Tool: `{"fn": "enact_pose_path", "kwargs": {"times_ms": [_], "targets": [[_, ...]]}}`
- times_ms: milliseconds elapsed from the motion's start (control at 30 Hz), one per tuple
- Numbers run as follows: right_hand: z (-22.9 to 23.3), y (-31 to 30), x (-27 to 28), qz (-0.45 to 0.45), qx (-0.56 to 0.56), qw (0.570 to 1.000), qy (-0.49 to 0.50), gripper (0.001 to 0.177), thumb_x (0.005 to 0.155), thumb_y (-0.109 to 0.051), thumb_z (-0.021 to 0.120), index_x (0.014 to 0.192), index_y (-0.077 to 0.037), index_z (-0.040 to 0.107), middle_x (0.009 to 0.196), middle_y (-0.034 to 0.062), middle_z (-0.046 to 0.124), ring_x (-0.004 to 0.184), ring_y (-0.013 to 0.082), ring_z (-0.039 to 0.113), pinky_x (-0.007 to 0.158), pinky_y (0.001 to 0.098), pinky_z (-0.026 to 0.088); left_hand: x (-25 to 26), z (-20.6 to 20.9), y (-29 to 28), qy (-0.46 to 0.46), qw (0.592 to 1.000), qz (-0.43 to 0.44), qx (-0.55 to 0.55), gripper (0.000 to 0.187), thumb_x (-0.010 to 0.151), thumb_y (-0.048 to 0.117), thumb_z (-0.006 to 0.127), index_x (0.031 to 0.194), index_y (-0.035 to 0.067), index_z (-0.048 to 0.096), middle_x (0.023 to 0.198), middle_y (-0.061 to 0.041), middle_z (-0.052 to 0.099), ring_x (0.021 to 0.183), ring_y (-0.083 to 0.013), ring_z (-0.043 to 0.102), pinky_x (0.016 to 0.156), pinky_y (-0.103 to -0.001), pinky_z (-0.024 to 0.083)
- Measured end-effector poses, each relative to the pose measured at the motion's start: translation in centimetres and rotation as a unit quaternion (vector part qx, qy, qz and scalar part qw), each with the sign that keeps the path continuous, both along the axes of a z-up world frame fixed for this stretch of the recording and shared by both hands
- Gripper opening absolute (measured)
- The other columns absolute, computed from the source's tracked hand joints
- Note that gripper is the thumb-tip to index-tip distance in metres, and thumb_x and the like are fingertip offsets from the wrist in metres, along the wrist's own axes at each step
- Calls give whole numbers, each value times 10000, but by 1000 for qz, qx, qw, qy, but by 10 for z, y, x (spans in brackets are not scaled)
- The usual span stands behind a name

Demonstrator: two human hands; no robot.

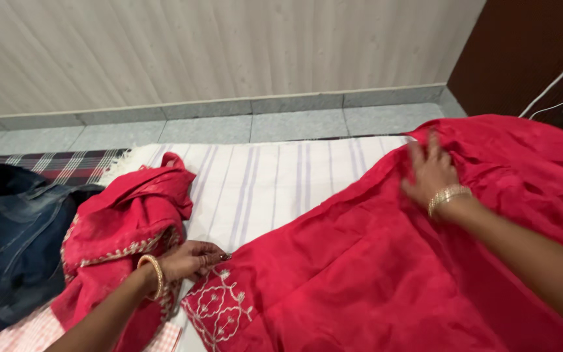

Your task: The person irons a red garment laid out on a bed. They use a white electric iron to smooth the fabric, repeatedly adjusting the garment's position and folding sections to reach different areas. Other clothes are visible on the bed but are not handled during the task.

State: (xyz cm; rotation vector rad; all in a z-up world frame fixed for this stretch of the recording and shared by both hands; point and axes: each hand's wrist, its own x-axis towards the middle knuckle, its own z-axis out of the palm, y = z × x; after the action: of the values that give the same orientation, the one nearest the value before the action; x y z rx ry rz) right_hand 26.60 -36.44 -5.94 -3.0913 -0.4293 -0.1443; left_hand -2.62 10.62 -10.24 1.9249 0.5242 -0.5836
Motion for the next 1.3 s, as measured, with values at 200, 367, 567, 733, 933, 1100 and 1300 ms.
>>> {"fn": "enact_pose_path", "kwargs": {"times_ms": [200, 367, 567, 733, 933, 1100, 1300], "targets": [[12, -4, -216, 560, 144, 809, 108, 845, 780, -611, 842, 1347, -66, 532, 1302, 206, 521, 1194, 396, 495, 1017, 522, 415, -29, 13, -5, -61, 995, -67, 34, 385, 875, 230, 772, 1213, 69, 684, 878, -51, 757, 750, -95, 674, 654, -281, 551], [-3, -28, -272, 577, -10, 801, 159, 793, 731, -283, 806, 1392, 1, 471, 1410, 275, 459, 1328, 483, 444, 1065, 626, 318, -56, 13, -28, -181, 954, 170, 167, 508, 886, 151, 794, 1339, 82, 574, 986, -190, 691, 814, -216, 657, 688, -350, 560], [-28, -49, -273, 506, -32, 841, 187, 643, 822, -147, 723, 1412, -42, 491, 1373, 219, 496, 1242, 407, 503, 1050, 501, 396, -106, -26, -33, -283, 919, 176, 210, 1053, 772, 49, 903, 1646, 137, 322, 1455, -282, 475, 1223, -406, 544, 981, -477, 450], [-38, -52, -275, 559, -20, 800, 215, 556, 914, -149, 691, 1434, -47, 523, 1335, 207, 539, 1247, 404, 526, 1067, 475, 424, -117, -9, -39, -177, 928, 185, 272, 735, 780, -117, 630, 1408, 265, 614, 1384, -186, 631, 1208, -350, 697, 1036, -406, 569], [-11, -39, -242, 510, 32, 817, 267, 446, 971, -306, 630, 1382, -134, 608, 1318, 131, 575, 1280, 335, 529, 1092, 452, 432, -105, 22, -75, 42, 875, 16, 482, 576, 884, 41, 667, 1418, 211, 537, 1440, -181, 516, 1308, -318, 594, 1069, -390, 533], [2, 3, -175, 338, 47, 929, 140, 699, 920, -457, 672, 1504, -169, 419, 1649, 93, 267, 1525, 297, 219, 1212, 493, 254, -49, 3, -161, -323, 733, -173, 573, 440, 938, 63, 504, 1377, 80, 528, 1371, -184, 587, 1304, -338, 586, 1095, -430, 472], [21, 31, -138, 199, -126, 946, 223, 1094, 790, -789, 622, 1642, -356, 88, 1731, 26, -27, 1590, 318, -58, 1262, 601, 58, 15, 31, -231, -267, 837, -321, 354, 708, 1002, 425, 492, 1622, 207, 229, 1700, -116, 134, 1531, -299, 94, 1202, -503, 98]]}}
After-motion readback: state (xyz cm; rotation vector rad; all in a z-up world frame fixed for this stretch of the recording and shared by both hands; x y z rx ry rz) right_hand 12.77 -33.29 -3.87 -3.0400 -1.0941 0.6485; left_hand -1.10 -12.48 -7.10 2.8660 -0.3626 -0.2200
